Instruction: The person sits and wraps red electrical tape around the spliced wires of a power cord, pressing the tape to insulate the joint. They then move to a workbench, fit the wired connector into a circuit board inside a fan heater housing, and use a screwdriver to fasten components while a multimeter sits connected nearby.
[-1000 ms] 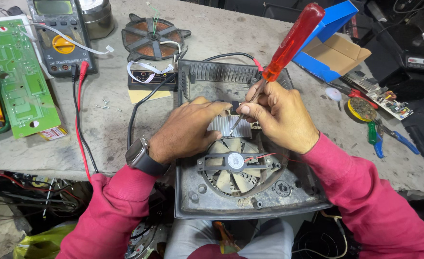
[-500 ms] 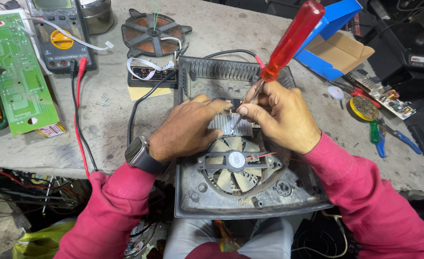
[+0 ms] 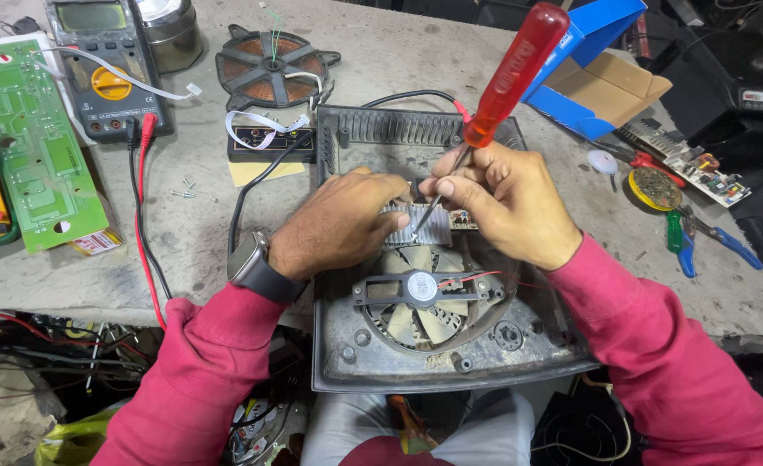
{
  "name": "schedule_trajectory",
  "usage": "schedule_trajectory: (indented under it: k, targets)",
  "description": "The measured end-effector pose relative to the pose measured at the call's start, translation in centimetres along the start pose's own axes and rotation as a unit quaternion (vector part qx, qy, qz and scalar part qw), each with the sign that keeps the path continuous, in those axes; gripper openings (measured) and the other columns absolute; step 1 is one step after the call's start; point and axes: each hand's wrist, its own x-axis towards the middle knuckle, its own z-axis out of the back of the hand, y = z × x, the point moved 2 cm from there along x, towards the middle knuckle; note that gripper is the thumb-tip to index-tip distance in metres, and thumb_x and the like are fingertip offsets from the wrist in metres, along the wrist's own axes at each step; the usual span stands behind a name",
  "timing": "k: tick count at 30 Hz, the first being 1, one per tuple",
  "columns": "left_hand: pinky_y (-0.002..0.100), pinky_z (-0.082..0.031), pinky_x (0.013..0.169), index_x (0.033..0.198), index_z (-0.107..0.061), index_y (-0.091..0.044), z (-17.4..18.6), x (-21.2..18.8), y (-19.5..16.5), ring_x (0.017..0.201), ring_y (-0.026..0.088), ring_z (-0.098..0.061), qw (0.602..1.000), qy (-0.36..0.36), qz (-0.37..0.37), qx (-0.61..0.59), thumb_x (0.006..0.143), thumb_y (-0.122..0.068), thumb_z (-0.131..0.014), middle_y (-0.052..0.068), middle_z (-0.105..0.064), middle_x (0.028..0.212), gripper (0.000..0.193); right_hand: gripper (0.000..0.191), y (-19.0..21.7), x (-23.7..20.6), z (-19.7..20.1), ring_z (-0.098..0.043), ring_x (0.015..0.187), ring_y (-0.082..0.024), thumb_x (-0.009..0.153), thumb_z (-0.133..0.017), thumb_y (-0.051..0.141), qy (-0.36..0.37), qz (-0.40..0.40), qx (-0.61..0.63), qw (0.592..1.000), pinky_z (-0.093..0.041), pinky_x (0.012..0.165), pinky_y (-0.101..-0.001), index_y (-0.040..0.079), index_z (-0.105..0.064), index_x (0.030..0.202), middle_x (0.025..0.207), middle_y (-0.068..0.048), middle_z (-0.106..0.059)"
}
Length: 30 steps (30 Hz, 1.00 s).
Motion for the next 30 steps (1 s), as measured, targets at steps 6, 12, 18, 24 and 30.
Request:
schedule_trajectory:
  k: [6, 12, 18, 24, 30]
  targets:
    - [0.049, -0.05, 0.076, 0.095, -0.072, -0.004, 0.2, 2.0, -0.9, 0.087, 0.039, -0.067, 0.996, -0.005, -0.05, -0.069, 0.078, -0.028, -0.083, 0.016, -0.071, 0.085, 0.031, 0.018, -1.7, 0.0, -0.4, -0.061, 0.079, -0.006, 0.097, -0.082, 0.004, -0.019, 0.032, -0.055, 0.998, -0.052, 0.067, -0.0234, -0.002, -0.066, 0.102, 0.086, -0.003, -0.067]
    - [0.05, -0.046, 0.063, 0.082, -0.071, -0.004, -0.2, 2.6, -1.6, 0.072, 0.041, -0.065, 0.999, -0.004, -0.011, -0.051, 0.08, -0.026, -0.08, 0.018, -0.064, 0.07, 0.024, 0.076, 5.9, 0.0, 1.4, -0.057, 0.12, -0.011, 0.095, -0.08, 0.015, -0.022, 0.209, -0.044, 0.977, -0.056, 0.098, -0.0305, 0.008, -0.028, 0.15, 0.142, -0.005, -0.045]
    - [0.05, -0.045, 0.062, 0.075, -0.066, -0.004, -0.6, 2.9, -1.3, 0.07, 0.041, -0.062, 0.997, 0.042, 0.037, -0.061, 0.082, -0.027, -0.08, 0.019, -0.061, 0.068, 0.027, 0.044, 9.7, 1.5, 5.0, -0.058, 0.137, -0.017, 0.103, -0.059, 0.006, 0.093, 0.125, -0.143, 0.977, -0.055, 0.113, -0.0377, 0.005, -0.045, 0.145, 0.143, -0.009, -0.053]
    - [0.045, -0.047, 0.087, 0.102, -0.068, -0.004, 0.1, 2.1, -0.6, 0.104, 0.036, -0.059, 0.994, 0.04, -0.089, -0.054, 0.076, -0.017, -0.084, 0.013, -0.067, 0.102, 0.033, 0.027, 8.1, 1.6, 4.4, -0.067, 0.1, -0.013, 0.108, -0.071, 0.01, -0.003, 0.205, -0.249, 0.947, -0.053, 0.084, -0.0273, 0.003, -0.061, 0.132, 0.12, -0.009, -0.068]
    - [0.044, -0.046, 0.097, 0.108, -0.069, -0.006, -0.3, 1.5, 0.2, 0.117, 0.034, -0.056, 0.988, 0.138, -0.053, -0.054, 0.076, -0.009, -0.082, 0.009, -0.063, 0.12, 0.034, 0.039, 7.9, 1.6, 4.4, -0.063, 0.123, -0.01, 0.109, -0.059, 0.011, 0.073, 0.204, -0.048, 0.975, -0.056, 0.109, -0.0262, 0.004, -0.047, 0.145, 0.133, -0.002, -0.062]
